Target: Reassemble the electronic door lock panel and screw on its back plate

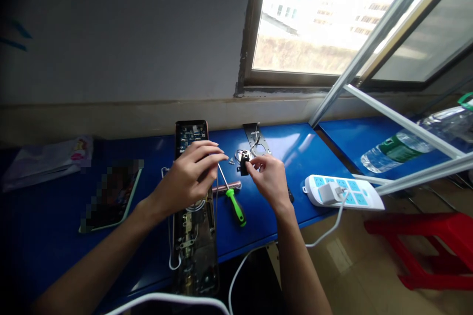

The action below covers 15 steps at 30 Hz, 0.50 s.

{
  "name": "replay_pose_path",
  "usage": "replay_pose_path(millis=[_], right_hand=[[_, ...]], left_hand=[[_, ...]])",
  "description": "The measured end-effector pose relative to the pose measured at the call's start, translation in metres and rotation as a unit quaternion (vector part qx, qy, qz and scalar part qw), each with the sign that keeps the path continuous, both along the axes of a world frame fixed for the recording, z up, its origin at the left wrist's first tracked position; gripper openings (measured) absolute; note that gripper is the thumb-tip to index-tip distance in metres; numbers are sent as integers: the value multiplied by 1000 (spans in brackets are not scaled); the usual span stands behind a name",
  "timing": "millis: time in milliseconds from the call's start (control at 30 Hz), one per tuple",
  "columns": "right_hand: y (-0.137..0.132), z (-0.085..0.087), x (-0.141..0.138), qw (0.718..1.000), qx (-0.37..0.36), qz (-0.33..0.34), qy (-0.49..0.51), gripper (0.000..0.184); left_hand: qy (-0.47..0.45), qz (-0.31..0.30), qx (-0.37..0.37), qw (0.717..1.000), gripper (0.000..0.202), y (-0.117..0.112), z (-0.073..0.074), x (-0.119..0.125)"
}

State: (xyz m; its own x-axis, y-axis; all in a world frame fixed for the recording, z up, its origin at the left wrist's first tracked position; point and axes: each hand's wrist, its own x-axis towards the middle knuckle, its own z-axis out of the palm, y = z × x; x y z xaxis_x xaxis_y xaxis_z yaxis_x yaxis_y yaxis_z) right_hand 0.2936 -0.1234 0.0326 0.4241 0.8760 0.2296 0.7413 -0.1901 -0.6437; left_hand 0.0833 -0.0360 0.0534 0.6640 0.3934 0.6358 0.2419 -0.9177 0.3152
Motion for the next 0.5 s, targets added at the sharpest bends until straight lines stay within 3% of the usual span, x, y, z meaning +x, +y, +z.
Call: replay_pose_path(millis=[100, 200, 367, 500], right_hand=[[-9, -21, 19, 997, -64, -19, -35, 17], [-13, -34, 20, 991, -111, -27, -64, 13], [-12, -37, 14, 986, -131, -34, -94, 13], [-13, -28, 12, 991, -95, -33, -93, 8]], left_hand=[[151, -54, 32, 987, 22, -1, 4, 22], [245, -69, 46, 966, 16, -1, -2, 40], [267, -70, 52, 960, 11, 0, -16, 53], [246, -78, 58, 964, 12, 3, -12, 45]])
